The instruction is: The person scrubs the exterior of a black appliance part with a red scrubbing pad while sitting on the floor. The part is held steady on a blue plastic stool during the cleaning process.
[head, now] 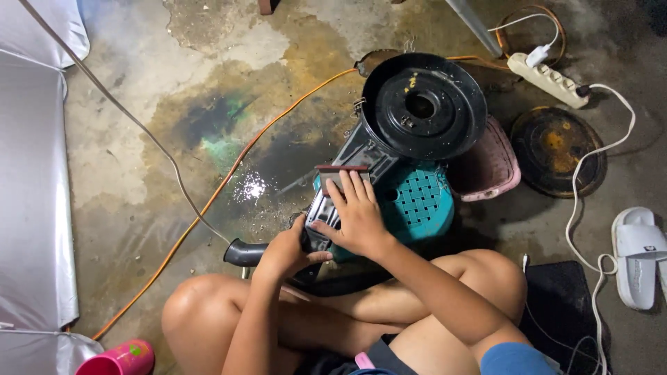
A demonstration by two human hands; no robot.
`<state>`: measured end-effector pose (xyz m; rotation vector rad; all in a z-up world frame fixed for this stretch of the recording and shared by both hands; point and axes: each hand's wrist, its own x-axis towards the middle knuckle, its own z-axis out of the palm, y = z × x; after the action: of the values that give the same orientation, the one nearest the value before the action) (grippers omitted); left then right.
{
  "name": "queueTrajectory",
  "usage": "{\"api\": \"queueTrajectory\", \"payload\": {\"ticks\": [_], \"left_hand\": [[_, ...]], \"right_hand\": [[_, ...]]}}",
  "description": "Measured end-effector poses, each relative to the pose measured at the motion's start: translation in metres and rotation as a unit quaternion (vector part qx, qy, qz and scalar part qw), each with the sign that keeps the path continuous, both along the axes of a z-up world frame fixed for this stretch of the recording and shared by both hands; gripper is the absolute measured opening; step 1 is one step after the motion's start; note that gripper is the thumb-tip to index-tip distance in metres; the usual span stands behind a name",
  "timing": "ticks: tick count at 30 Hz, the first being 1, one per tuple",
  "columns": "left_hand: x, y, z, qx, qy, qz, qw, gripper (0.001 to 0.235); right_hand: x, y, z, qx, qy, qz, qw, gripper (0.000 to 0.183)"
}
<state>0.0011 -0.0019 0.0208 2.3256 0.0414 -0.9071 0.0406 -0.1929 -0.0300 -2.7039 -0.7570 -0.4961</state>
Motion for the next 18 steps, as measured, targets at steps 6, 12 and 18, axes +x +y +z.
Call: {"api": "queueTrajectory", "payload": {"ticks": [6, 12, 18], "left_hand": [[0.001, -0.001, 0.005, 0.007, -0.001, -0.001, 1.0, 0.114], [0.002, 0.0, -0.002, 0.011, 0.002, -0.006, 1.0, 0.114], [-0.001, -0.002, -0.005, 0.006, -0.005, 0.005, 1.0, 0.115]], "right_hand": [[0.049, -0.017, -0.008, 0.025, -0.014, -0.056, 0.998, 0.087], [0.021, -0.008, -0.014, 0.008, -0.023, -0.015, 1.0, 0.089], [0.006, 0.002, 0.0, 0.01, -0.023, -0.041, 0.999, 0.094]]}}
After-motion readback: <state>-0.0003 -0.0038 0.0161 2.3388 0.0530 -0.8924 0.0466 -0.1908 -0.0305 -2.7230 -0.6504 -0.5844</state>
